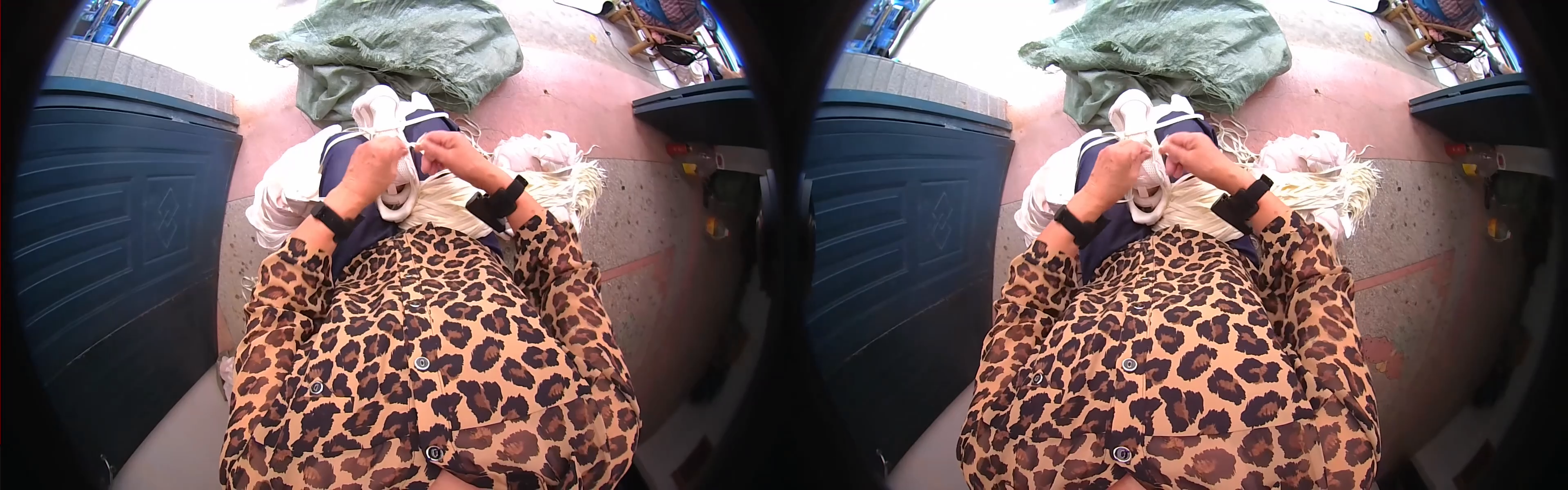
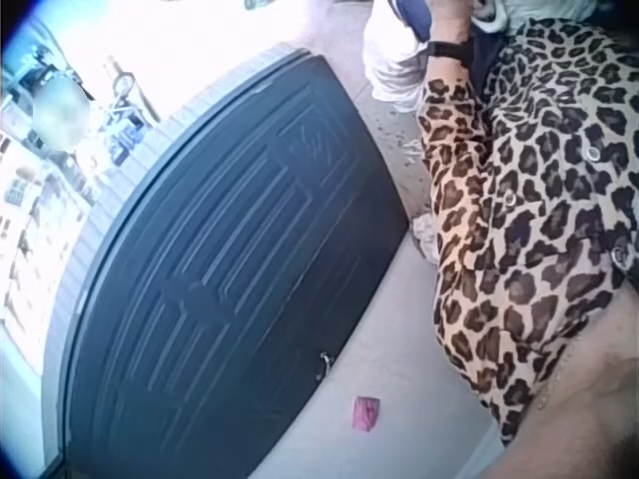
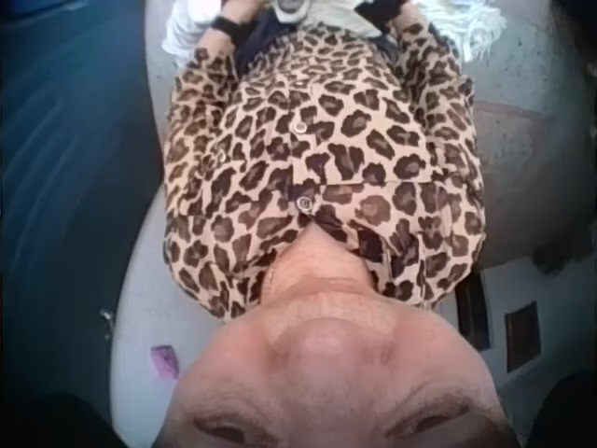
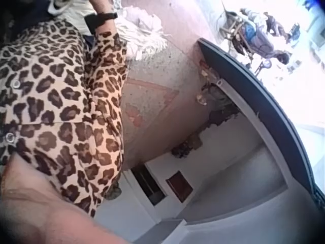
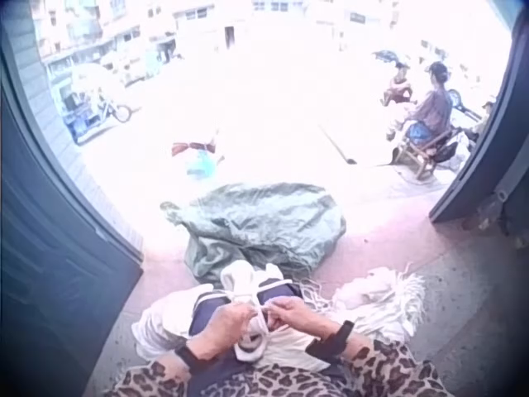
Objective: The recorder is lacing a white shoe while sitting down, handling the shoelaces and pulling them through eyelets.
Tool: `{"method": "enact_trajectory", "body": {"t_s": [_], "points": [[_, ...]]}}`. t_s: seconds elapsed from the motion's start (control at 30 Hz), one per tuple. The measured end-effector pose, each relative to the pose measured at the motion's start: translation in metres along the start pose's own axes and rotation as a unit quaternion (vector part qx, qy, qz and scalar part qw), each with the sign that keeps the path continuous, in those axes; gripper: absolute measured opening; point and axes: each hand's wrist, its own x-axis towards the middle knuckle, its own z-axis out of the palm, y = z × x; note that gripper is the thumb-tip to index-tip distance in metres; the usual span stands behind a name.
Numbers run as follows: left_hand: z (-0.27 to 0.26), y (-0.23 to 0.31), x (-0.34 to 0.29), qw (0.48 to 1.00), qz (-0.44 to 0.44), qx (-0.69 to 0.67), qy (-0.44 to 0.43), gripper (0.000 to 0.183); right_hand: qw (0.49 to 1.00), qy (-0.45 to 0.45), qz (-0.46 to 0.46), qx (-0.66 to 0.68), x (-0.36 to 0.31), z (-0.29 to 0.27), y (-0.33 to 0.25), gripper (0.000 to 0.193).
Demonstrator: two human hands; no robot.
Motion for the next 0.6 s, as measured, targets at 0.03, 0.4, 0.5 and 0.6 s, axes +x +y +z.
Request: {"method": "enact_trajectory", "body": {"t_s": [0.03,0.4,0.5,0.6], "points": [[-0.004,0.015,0.002,1.0,0.001,0.001,-0.001,0.01,1.0,0.001,-0.001,0.001,0.001,-0.002,-0.001,0.022],[-0.032,0.049,-0.002,0.906,-0.285,-0.306,0.063,0.021,0.996,0.042,-0.061,0.044,-0.004,0.03,-0.027,0.028],[-0.027,0.044,-0.006,0.941,-0.25,-0.221,0.054,0.021,0.996,0.032,-0.071,0.05,0.0,0.035,-0.023,0.029],[-0.024,0.043,-0.009,0.943,-0.245,-0.214,0.065,0.022,0.993,0.022,-0.087,0.078,0.003,0.039,-0.019,0.03]]}}
